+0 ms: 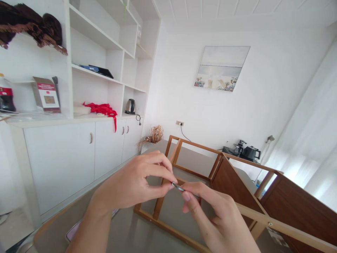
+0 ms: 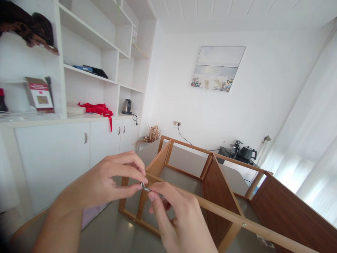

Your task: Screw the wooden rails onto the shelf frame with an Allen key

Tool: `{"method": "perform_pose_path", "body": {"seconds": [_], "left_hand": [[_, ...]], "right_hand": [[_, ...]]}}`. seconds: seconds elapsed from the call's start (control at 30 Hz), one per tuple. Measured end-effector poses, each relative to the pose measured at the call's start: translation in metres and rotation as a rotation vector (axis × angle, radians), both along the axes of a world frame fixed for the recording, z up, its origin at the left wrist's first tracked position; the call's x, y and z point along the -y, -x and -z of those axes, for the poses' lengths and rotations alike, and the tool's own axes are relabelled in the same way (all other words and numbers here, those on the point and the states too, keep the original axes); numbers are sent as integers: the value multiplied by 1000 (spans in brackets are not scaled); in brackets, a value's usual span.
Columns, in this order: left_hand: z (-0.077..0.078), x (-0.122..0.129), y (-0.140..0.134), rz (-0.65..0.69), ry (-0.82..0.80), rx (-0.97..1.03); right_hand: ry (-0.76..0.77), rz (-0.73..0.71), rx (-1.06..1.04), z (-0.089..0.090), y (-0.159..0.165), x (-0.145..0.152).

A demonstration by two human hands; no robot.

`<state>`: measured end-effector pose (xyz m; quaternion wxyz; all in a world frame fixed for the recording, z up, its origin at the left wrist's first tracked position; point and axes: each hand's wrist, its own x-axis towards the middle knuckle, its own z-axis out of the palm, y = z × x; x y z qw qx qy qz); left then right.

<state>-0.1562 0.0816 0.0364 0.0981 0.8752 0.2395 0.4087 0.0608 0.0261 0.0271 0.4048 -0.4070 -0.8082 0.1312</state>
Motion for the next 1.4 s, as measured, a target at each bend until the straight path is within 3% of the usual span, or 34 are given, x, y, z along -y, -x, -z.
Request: {"method": "perform_pose_path", "body": {"seconds": [0.23, 0.47, 0.87, 1.1, 1.4], "left_hand": [[3, 3, 8, -8, 237, -265], [6, 0, 10, -10, 384, -289], [10, -14, 13, -71, 331, -221], [14, -24, 15, -104, 441, -170], [20, -31, 14, -156, 453, -207]], "right_hand": [[62, -15, 167, 10, 2, -9], [103, 6, 209, 17, 12, -16], [65, 103, 275, 30, 34, -33], [95, 113, 300, 38, 39, -39], [63, 123, 308, 38, 41, -42]]}}
